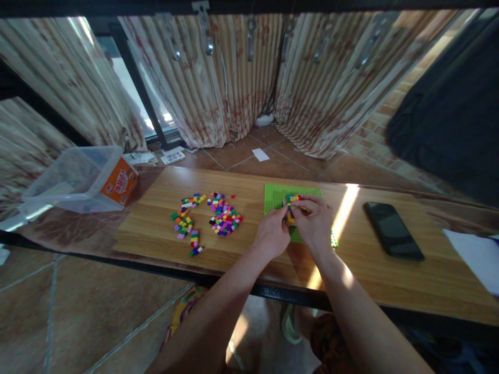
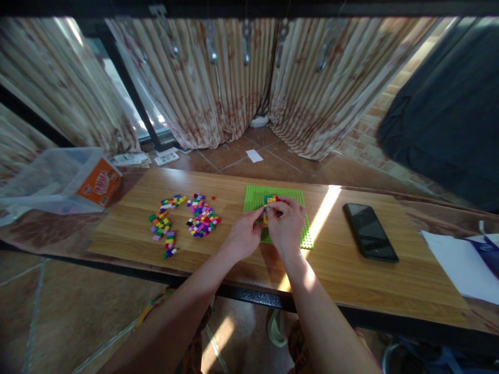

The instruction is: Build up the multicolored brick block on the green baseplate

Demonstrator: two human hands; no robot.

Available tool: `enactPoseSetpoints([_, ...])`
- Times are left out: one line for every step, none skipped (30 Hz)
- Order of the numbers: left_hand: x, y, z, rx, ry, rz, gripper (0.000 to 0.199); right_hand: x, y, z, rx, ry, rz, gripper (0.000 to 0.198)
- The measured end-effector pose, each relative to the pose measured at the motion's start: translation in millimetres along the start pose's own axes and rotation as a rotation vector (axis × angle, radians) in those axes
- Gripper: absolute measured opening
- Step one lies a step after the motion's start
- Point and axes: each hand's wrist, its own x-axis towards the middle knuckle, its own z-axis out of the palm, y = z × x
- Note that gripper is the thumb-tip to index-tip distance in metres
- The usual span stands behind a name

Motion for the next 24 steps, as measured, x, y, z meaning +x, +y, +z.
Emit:
enactPoseSetpoints([-1, 0, 0, 0.014, -0.002, 0.000, 0.054, 0, 0, 0, 0.001, 0.007, 0.002, 0.020])
enactPoseSetpoints([-1, 0, 1, 0.026, -0.002, 0.003, 0.054, 0, -1, 0, -0.001, 0.013, 0.004, 0.020])
enactPoseSetpoints([-1, 0, 1, 0.036, -0.001, 0.009, 0.054, 0, -1, 0, -0.006, 0.017, 0.005, 0.020])
enactPoseSetpoints([-2, -1, 2, 0.043, 0.000, 0.017, 0.055, 0, -1, 0, -0.013, 0.018, 0.004, 0.020])
enactPoseSetpoints([-2, -1, 3, 0.049, 0.002, 0.023, 0.056, 0, -1, 0, -0.019, 0.017, 0.002, 0.020])
enactPoseSetpoints([-2, -2, 3, 0.055, 0.002, 0.025, 0.057, 0, -1, 0, -0.026, 0.012, -0.003, 0.021])
enactPoseSetpoints([-3, -2, 4, 0.060, 0.001, 0.025, 0.058, 0, -1, 0, -0.032, 0.005, -0.008, 0.021])
enactPoseSetpoints([-3, -3, 5, 0.064, -0.002, 0.022, 0.058, 0, -1, -1, -0.038, -0.002, -0.014, 0.021])
enactPoseSetpoints([-3, -4, 5, 0.067, -0.003, 0.022, 0.058, 1, -1, -1, -0.044, -0.009, -0.020, 0.021])
enactPoseSetpoints([-4, -4, 6, 0.069, -0.003, 0.024, 0.059, 1, 0, -1, -0.050, -0.016, -0.028, 0.021])
enactPoseSetpoints([-4, -5, 6, 0.069, -0.002, 0.028, 0.059, 2, 1, -2, -0.054, -0.024, -0.036, 0.021])
enactPoseSetpoints([-4, -5, 7, 0.070, -0.001, 0.034, 0.060, 2, 2, -2, -0.056, -0.031, -0.045, 0.021])
enactPoseSetpoints([-4, -5, 8, 0.074, -0.001, 0.037, 0.060, 2, 2, -2, -0.057, -0.037, -0.053, 0.021])
enactPoseSetpoints([-4, -5, 8, 0.079, -0.004, 0.038, 0.060, 2, 3, -2, -0.058, -0.040, -0.060, 0.021])
enactPoseSetpoints([-4, -5, 8, 0.082, -0.009, 0.040, 0.060, 2, 4, -2, -0.060, -0.042, -0.067, 0.021])
enactPoseSetpoints([-4, -5, 6, 0.084, -0.012, 0.044, 0.058, 2, 5, -3, -0.061, -0.041, -0.075, 0.021])
enactPoseSetpoints([-3, -4, 4, 0.086, -0.011, 0.047, 0.056, 2, 6, -3, -0.060, -0.041, -0.086, 0.020])
enactPoseSetpoints([-2, -5, 1, 0.087, -0.006, 0.046, 0.053, 1, 6, -4, -0.058, -0.043, -0.097, 0.020])
enactPoseSetpoints([-1, -6, -4, 0.091, 0.004, 0.039, 0.049, 1, 7, -4, -0.054, -0.046, -0.106, 0.020])
enactPoseSetpoints([1, -7, -10, 0.100, 0.019, 0.022, 0.046, 1, 7, -5, -0.048, -0.052, -0.114, 0.020])
enactPoseSetpoints([2, -10, -17, 0.119, 0.039, -0.004, 0.042, 1, 7, -6, -0.041, -0.059, -0.118, 0.020])
enactPoseSetpoints([3, -13, -26, 0.141, 0.063, -0.033, 0.039, 0, 8, -6, -0.033, -0.066, -0.119, 0.020])
enactPoseSetpoints([4, -17, -34, 0.174, 0.092, -0.064, 0.036, 0, 7, -7, -0.027, -0.074, -0.119, 0.020])
enactPoseSetpoints([4, -21, -44, 0.212, 0.122, -0.088, 0.034, 1, 7, -8, -0.021, -0.080, -0.117, 0.020])
